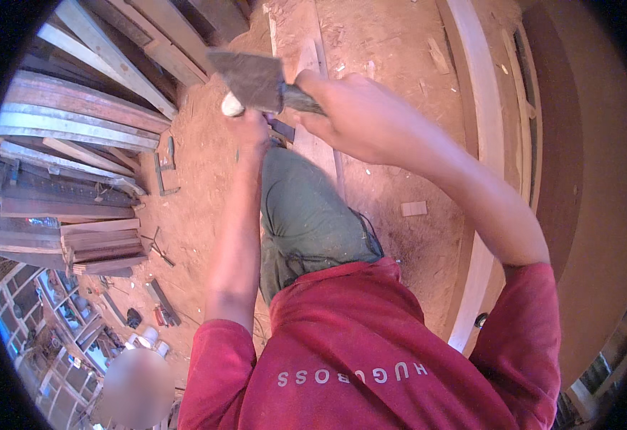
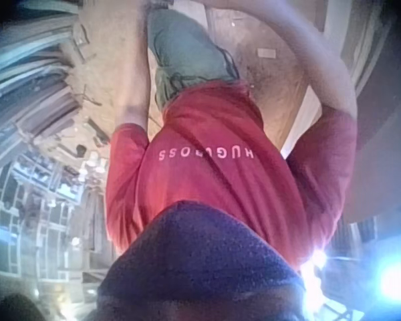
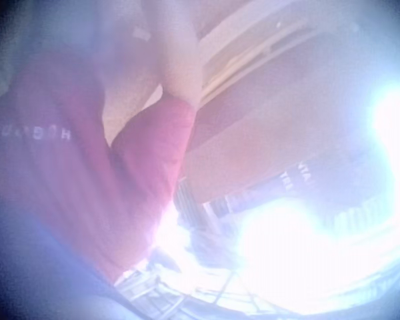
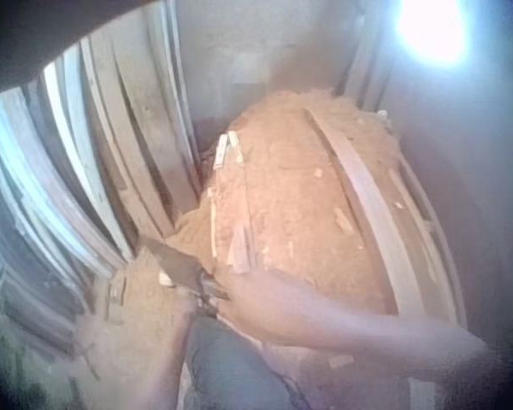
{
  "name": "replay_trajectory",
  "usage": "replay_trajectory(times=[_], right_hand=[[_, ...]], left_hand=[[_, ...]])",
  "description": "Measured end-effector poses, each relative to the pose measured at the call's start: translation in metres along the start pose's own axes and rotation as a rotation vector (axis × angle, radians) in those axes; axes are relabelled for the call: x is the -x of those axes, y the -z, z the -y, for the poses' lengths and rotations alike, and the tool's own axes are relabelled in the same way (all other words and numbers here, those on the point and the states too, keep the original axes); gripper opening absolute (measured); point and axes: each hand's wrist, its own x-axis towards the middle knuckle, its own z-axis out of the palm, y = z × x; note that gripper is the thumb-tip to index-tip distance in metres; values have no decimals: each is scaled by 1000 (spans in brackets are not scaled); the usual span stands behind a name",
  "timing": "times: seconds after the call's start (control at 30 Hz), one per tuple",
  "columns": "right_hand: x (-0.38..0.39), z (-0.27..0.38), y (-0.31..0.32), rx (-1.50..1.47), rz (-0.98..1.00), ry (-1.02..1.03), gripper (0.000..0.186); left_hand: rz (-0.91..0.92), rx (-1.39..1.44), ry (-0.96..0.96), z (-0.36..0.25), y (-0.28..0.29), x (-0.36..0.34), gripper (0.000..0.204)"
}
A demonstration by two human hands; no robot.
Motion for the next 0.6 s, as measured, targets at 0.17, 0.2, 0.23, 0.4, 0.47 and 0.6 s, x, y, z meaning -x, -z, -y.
replay_trajectory(times=[0.17,0.2,0.23,0.4,0.47,0.6], right_hand=[[21,-3,-4,-183,-91,-104,34],[24,-7,-7,-197,-118,-93,35],[25,-10,-8,-211,-145,-82,36],[31,-15,-9,-270,-152,-97,37],[34,-20,-12,-277,-172,-72,37],[37,-22,-12,-288,-165,-86,38]], left_hand=[[119,179,-89,19,15,1,4],[124,142,-68,18,10,3,5],[122,53,-102,27,8,7,5],[127,196,-25,59,-4,8,4],[108,126,-39,59,-7,8,4],[61,27,-164,56,-9,6,4]])
